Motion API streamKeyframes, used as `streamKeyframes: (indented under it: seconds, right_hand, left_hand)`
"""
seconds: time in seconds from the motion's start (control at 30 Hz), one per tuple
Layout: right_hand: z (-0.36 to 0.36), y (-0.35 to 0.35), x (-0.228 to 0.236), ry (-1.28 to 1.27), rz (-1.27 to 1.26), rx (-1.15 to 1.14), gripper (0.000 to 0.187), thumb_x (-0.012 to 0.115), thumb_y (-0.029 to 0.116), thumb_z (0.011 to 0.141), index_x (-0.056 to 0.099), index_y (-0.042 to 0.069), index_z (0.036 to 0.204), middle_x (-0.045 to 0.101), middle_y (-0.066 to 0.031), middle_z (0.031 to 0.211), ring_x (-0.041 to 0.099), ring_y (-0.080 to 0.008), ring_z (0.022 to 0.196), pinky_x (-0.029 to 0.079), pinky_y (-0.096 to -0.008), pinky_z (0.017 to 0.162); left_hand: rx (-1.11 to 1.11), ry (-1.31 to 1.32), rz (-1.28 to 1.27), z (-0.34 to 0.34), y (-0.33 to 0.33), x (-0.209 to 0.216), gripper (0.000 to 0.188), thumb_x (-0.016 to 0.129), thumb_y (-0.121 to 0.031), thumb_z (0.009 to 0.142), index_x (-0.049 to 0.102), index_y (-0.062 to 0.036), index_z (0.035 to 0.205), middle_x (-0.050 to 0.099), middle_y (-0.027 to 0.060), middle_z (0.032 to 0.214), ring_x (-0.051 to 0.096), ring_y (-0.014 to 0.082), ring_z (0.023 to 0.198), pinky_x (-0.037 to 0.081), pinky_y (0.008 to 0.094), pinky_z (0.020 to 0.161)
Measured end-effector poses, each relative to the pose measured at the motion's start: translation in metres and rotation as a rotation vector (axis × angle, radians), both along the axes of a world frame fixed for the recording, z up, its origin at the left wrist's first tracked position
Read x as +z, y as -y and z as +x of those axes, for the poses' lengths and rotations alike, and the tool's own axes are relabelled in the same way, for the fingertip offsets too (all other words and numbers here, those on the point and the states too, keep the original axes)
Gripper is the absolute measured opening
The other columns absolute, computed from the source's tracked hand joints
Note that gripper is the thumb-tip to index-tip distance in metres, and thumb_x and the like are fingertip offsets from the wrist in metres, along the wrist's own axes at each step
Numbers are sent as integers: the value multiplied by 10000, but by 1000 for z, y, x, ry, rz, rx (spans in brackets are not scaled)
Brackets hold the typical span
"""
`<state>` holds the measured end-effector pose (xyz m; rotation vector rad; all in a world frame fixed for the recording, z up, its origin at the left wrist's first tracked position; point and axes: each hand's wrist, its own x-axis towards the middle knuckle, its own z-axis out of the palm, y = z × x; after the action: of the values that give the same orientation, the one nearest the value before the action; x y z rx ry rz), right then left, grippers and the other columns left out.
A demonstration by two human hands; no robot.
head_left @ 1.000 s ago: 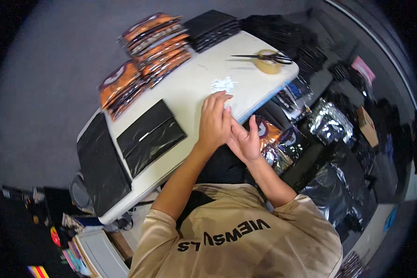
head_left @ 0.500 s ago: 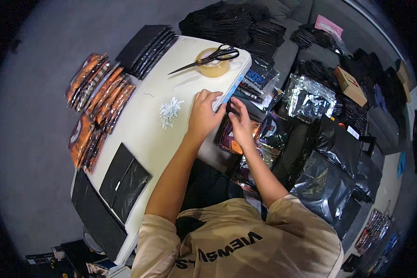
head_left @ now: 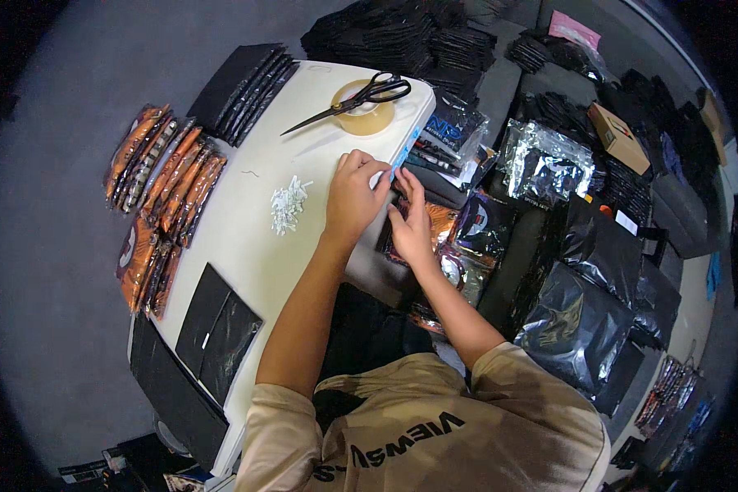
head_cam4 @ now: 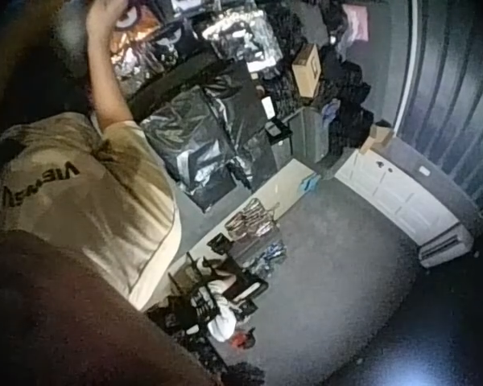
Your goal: The recorder is placing folded shirts into individual plastic bags and then into larger black shipping bags, sealing them with tape and adding labels.
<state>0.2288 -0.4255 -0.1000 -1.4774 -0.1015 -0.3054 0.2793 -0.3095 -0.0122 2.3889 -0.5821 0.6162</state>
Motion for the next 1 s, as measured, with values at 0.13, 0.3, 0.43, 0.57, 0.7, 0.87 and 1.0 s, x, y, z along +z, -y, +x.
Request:
streamKeyframes:
  seconds: [0.13,0.3,0.43,0.57,0.7,0.87,1.0]
  right_hand:
    - [3,-4,-6,19,33,-4,813,575,-77,918,265,68,1656,449,-217,1664,473,-393,1510,362,-489,1238]
    - [0,-5,-1,-16,29,-5,851,556,-96,890,246,69,1665,444,-221,1666,485,-393,1495,357,-490,1241]
    - [-1,-4,0,6,-8,-22,880,546,-108,870,231,66,1673,440,-223,1668,486,-394,1492,345,-481,1250]
    - [-1,-4,2,-20,1,-22,898,544,-113,860,221,65,1679,436,-226,1671,483,-393,1495,333,-474,1257]
    - [-1,-3,1,-45,-3,-11,904,541,-107,857,215,66,1682,428,-226,1679,479,-391,1501,334,-474,1252]
    - [0,-5,0,-73,-7,-5,916,528,-106,833,225,68,1680,433,-216,1680,487,-371,1497,355,-473,1233]
    - [4,2,-5,-32,71,12,892,512,-84,812,274,64,1659,449,-193,1674,480,-334,1493,366,-441,1210]
  left_hand:
    - [-3,-15,-38,4,1,0,100,799,-81,858,800,-59,956,658,117,968,638,333,970,532,444,870]
    - [-46,-31,-25,5,-1,2,108,793,-86,857,803,-57,961,674,113,992,630,336,993,526,442,891]
    - [-158,-56,1,5,-3,6,124,780,-76,860,810,-53,978,719,92,1090,615,340,1047,511,438,946]
    - [-196,-45,-8,4,-6,7,132,774,-77,867,816,-54,990,734,77,1140,612,338,1074,503,433,976]
    - [-223,-75,-33,4,-10,4,134,776,-88,872,821,-55,994,743,76,1160,615,335,1089,500,431,994]
    - [-270,-95,-54,2,-18,1,129,767,-72,912,802,-30,1029,747,94,1224,643,293,1149,490,407,1030]
    - [-290,-326,-504,-6,-12,-4,128,734,-48,990,792,-5,1096,751,77,1194,681,175,1035,526,318,915]
